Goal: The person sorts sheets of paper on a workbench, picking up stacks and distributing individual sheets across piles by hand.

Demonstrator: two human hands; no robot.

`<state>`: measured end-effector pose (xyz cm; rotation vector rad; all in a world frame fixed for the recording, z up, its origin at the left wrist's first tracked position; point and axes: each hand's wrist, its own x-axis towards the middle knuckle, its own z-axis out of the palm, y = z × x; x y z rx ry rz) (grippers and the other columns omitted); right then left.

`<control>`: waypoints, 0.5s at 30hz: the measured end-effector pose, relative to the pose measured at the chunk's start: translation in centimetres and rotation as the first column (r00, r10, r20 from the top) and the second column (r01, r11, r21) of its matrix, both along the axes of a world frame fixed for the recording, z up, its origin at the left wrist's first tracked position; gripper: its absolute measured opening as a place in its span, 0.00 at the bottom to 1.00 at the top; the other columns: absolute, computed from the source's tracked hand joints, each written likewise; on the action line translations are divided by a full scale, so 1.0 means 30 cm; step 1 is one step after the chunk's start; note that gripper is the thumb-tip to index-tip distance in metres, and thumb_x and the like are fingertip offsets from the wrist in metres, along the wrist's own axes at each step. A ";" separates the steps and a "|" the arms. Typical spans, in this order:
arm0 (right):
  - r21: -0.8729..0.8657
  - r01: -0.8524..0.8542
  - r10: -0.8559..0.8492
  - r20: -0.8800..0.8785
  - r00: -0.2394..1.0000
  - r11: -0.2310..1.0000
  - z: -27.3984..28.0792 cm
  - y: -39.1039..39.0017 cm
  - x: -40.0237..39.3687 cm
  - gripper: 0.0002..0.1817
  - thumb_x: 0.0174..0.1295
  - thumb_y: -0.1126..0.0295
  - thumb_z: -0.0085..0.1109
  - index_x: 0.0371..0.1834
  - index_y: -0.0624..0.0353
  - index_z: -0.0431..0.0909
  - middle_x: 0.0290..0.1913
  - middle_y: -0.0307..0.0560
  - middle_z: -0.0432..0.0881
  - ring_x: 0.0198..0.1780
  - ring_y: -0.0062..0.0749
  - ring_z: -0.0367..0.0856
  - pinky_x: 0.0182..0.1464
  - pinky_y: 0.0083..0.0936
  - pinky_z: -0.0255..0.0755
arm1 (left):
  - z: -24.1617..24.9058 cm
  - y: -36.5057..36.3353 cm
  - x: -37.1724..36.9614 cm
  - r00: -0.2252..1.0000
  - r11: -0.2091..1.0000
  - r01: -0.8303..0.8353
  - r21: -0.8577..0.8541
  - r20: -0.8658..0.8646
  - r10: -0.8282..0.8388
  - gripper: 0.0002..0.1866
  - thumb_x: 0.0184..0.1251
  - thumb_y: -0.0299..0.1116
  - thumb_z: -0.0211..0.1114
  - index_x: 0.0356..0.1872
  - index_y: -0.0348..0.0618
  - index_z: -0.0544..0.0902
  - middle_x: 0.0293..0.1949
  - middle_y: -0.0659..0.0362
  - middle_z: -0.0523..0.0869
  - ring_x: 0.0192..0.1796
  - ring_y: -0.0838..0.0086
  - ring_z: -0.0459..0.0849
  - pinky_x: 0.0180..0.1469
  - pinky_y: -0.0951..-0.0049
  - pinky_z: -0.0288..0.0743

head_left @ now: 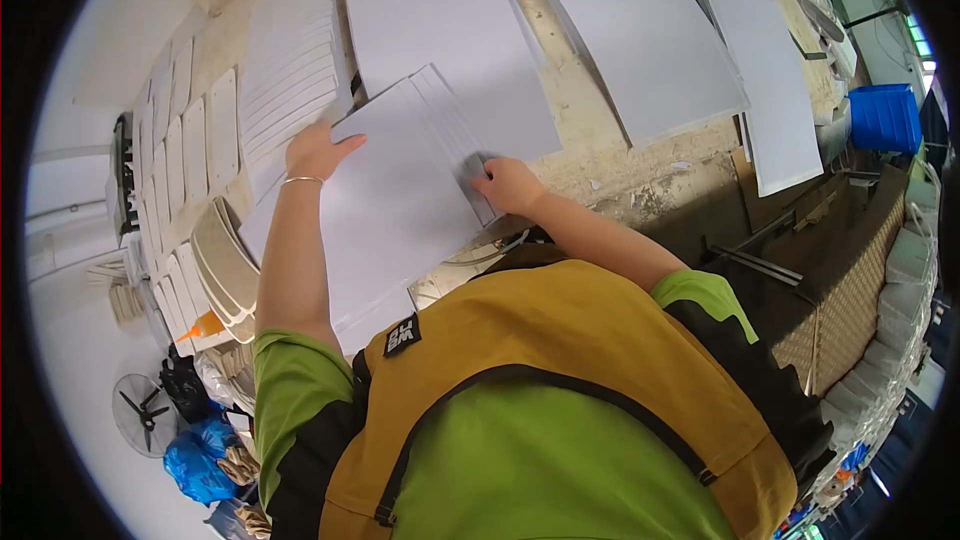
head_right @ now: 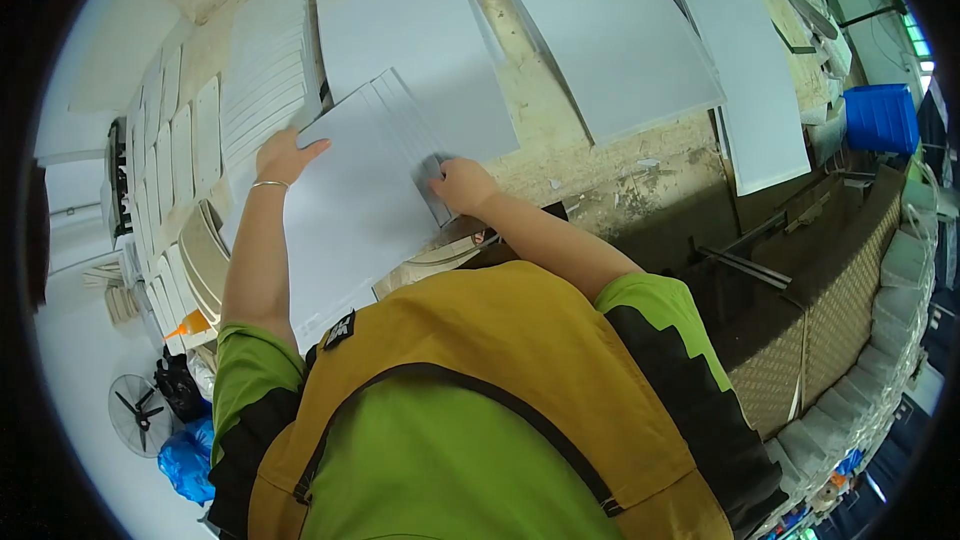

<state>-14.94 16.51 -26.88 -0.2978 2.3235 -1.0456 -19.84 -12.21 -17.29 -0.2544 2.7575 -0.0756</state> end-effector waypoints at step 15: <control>-0.035 0.184 -0.187 -0.163 0.969 0.982 0.026 0.045 -0.012 0.23 0.46 0.60 0.66 0.43 0.57 0.72 0.31 0.49 0.79 0.34 0.40 0.79 0.38 0.31 0.72 | 0.053 -0.057 0.061 0.984 0.981 0.147 0.128 -0.119 -0.132 0.32 0.47 0.51 0.69 0.46 0.34 0.75 0.49 0.45 0.78 0.53 0.56 0.75 0.53 0.64 0.70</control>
